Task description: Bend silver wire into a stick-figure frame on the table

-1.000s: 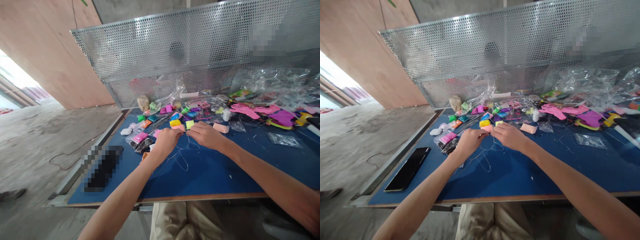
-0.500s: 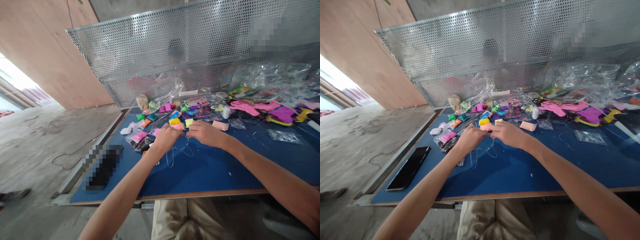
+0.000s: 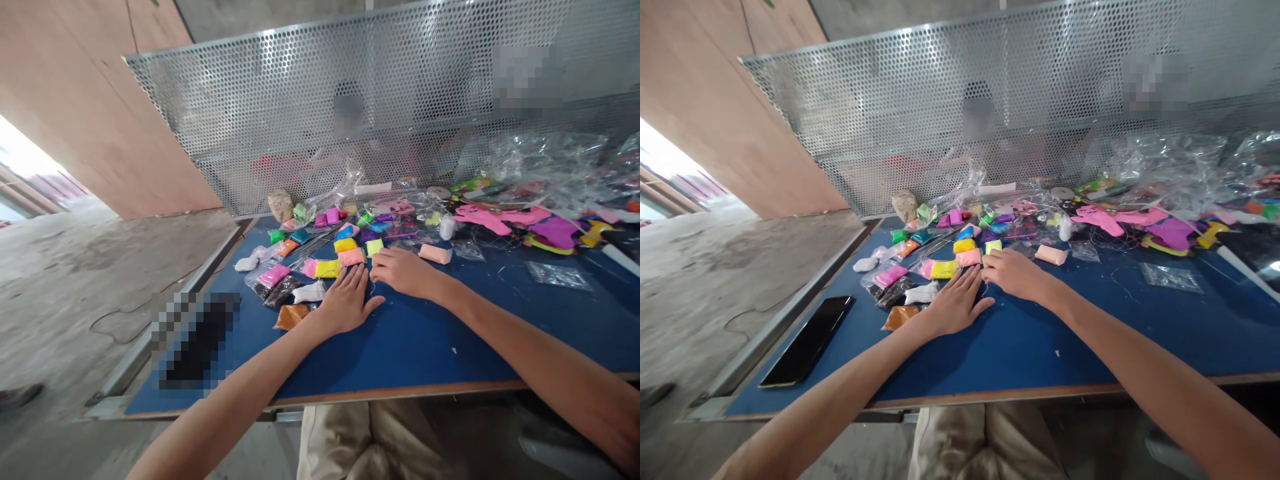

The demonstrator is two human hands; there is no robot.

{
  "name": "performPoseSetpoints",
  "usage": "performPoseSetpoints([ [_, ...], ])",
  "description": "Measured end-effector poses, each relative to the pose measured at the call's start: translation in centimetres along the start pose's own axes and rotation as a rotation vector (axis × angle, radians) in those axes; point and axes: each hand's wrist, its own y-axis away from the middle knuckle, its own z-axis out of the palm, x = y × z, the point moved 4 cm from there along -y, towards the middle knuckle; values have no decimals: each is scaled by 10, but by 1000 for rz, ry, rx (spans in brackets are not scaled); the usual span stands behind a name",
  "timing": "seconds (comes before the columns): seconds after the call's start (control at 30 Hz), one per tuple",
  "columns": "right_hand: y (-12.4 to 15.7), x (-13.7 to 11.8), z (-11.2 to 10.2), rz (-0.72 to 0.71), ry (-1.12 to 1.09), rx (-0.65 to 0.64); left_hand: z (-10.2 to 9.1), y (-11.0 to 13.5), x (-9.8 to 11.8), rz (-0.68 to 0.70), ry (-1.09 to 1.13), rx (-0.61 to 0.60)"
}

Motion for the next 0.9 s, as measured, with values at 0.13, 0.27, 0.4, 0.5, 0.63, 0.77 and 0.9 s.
performPoseSetpoints([
  [0.13, 2, 1, 3, 28, -4, -17, 10, 1, -1, -5, -8, -16],
  [0.27, -2, 0, 5, 79, -73, -13, 8, -1, 0, -11, 1, -28],
  [0.4, -8, 0, 4, 89, -84, -62, 10, -2, 1, -18, 11, -55],
  [0.5, -12, 2, 2, 54, -100, -128, 14, -3, 0, -26, 22, -60],
  [0.63, -13, 3, 0, -21, -125, -209, 18, -5, -2, -40, 50, -84],
  [0.77, -11, 1, 2, -47, -124, -228, 18, -5, -3, -49, 80, -114],
  [0.9, -11, 1, 0, -51, -155, -225, 17, -5, -2, -49, 81, -101],
])
